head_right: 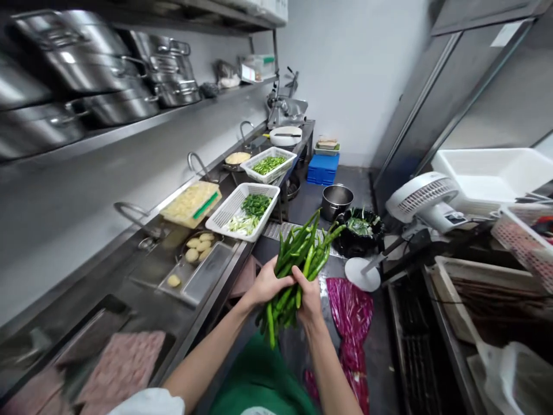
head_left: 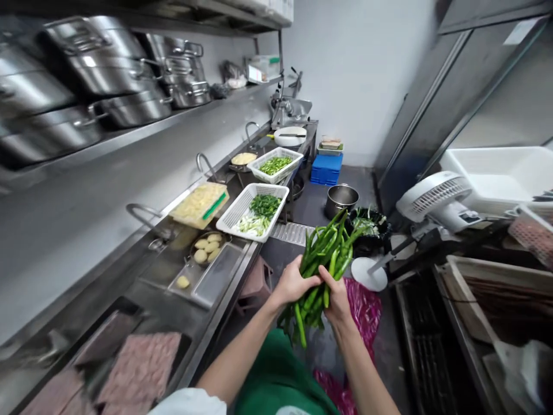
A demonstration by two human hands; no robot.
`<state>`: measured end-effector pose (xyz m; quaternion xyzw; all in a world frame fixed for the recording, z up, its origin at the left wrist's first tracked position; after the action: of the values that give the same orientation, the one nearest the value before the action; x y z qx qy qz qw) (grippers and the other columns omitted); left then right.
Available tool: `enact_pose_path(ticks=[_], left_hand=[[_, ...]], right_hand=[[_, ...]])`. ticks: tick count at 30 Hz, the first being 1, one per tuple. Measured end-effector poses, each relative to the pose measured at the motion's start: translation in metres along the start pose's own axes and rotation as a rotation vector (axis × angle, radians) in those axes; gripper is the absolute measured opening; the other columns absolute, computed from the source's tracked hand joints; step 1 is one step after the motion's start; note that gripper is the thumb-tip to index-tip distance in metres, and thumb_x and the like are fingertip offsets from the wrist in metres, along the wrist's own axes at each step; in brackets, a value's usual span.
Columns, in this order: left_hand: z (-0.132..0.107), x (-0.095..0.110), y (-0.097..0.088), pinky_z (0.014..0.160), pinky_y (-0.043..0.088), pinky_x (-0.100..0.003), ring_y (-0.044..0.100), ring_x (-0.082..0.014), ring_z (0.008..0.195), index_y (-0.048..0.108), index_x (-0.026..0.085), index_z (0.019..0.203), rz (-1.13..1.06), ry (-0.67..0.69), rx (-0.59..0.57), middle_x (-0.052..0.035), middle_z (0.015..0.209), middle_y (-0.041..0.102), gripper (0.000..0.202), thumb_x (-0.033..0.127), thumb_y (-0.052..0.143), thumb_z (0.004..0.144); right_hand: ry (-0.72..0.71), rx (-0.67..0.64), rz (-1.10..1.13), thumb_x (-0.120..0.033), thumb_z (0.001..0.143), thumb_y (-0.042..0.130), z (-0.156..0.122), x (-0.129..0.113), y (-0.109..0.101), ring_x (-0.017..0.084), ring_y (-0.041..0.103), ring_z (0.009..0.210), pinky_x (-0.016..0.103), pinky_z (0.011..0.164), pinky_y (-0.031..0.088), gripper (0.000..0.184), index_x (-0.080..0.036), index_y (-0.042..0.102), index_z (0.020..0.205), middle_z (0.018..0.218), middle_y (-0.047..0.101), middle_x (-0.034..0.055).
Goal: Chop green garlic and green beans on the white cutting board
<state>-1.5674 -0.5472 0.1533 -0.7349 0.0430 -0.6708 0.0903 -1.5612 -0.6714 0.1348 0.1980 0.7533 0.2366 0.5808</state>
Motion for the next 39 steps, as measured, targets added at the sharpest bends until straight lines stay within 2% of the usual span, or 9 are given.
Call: enact_pose_path(ticks=[5,10,15,18,21,24,28,32,39], left_hand=[[0.17,-0.008,0.049,0.092,0.057,-0.038,0.071,-0.0278,0.101,0.07,0.021,0.112,-0.064,-0.009,-0.142,-0.005,0.107,0.076,0.051,0.036,0.088,0.067],[0.353,0.023,0.085,0.097,0.055,-0.041,0.07,-0.0291,0.108,0.068,0.018,0.115,-0.205,0.037,-0.317,-0.0089,0.114,0.074,0.052,0.044,0.085,0.074],[0.522,0.055,0.097,0.098,0.055,-0.04,0.069,-0.0292,0.111,0.067,0.017,0.119,-0.242,0.039,-0.384,-0.0098,0.121,0.073,0.056,0.046,0.085,0.075],[0.622,0.046,0.099,0.094,0.056,-0.038,0.07,-0.0292,0.109,0.068,0.014,0.119,-0.24,-0.022,-0.353,-0.0102,0.119,0.075,0.058,0.046,0.086,0.074],[0.725,0.025,0.093,0.09,0.056,-0.035,0.071,-0.0284,0.105,0.07,0.012,0.118,-0.27,-0.093,-0.248,-0.0113,0.116,0.076,0.06,0.045,0.088,0.071],[0.821,0.012,0.07,0.086,0.057,-0.034,0.073,-0.0272,0.1,0.071,0.013,0.114,-0.34,-0.161,-0.08,-0.0109,0.111,0.077,0.058,0.047,0.088,0.071],[0.928,0.017,0.016,0.087,0.058,-0.035,0.073,-0.0278,0.102,0.072,0.013,0.114,-0.453,-0.19,0.163,-0.0123,0.113,0.077,0.057,0.047,0.088,0.071],[1.018,0.021,-0.05,0.094,0.057,-0.038,0.072,-0.0289,0.108,0.073,0.015,0.116,-0.515,-0.152,0.368,-0.0119,0.117,0.076,0.055,0.045,0.088,0.072],[1.166,-0.009,-0.153,0.094,0.057,-0.039,0.073,-0.0305,0.108,0.075,0.015,0.113,-0.691,-0.117,0.59,-0.012,0.116,0.077,0.055,0.044,0.09,0.069]], right_hand=[[-0.01,0.112,0.047,-0.037,0.067,0.088,0.154,-0.034,-0.038,0.029,0.077,0.092,0.042,0.072,0.069,0.047,-0.03,0.071,0.11,0.103,0.079,0.0023],[-0.034,0.211,0.076,-0.038,0.065,0.09,0.32,-0.093,-0.048,0.031,0.076,0.1,0.043,0.078,0.068,0.045,-0.025,0.072,0.105,0.104,0.079,0.0049],[-0.042,0.296,0.133,-0.035,0.064,0.091,0.474,-0.147,-0.039,0.031,0.075,0.102,0.043,0.083,0.067,0.042,-0.024,0.072,0.1,0.105,0.079,0.0052],[0.007,0.307,0.158,-0.032,0.061,0.093,0.576,-0.158,-0.038,0.03,0.075,0.103,0.041,0.088,0.065,0.045,-0.022,0.073,0.1,0.106,0.079,0.0055],[0.115,0.274,0.158,-0.031,0.06,0.094,0.689,-0.157,-0.035,0.031,0.074,0.104,0.041,0.09,0.064,0.047,-0.02,0.073,0.1,0.104,0.08,0.0059],[0.245,0.179,0.119,-0.028,0.058,0.094,0.804,-0.157,-0.012,0.031,0.074,0.104,0.041,0.089,0.064,0.048,-0.02,0.074,0.1,0.1,0.08,0.006],[0.418,-0.004,0.037,-0.025,0.056,0.094,0.935,-0.162,0.056,0.032,0.074,0.103,0.041,0.087,0.064,0.05,-0.019,0.074,0.101,0.095,0.08,0.0065],[0.509,-0.135,-0.069,-0.031,0.056,0.095,1.045,-0.158,0.13,0.032,0.075,0.101,0.039,0.086,0.064,0.048,-0.018,0.074,0.098,0.091,0.08,0.0069],[0.576,-0.319,-0.277,-0.034,0.06,0.093,1.221,-0.107,0.238,0.03,0.076,0.096,0.037,0.081,0.063,0.041,-0.02,0.073,0.094,0.09,0.08,0.0059]])
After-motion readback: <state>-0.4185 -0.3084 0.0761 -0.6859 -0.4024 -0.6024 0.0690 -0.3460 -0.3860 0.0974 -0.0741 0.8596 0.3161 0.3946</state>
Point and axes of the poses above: each hand's wrist, its own z-axis towards the middle knuckle, its own y-axis out of the palm, x = y × z, the point moved 8 cm from there along z, towards the middle knuckle
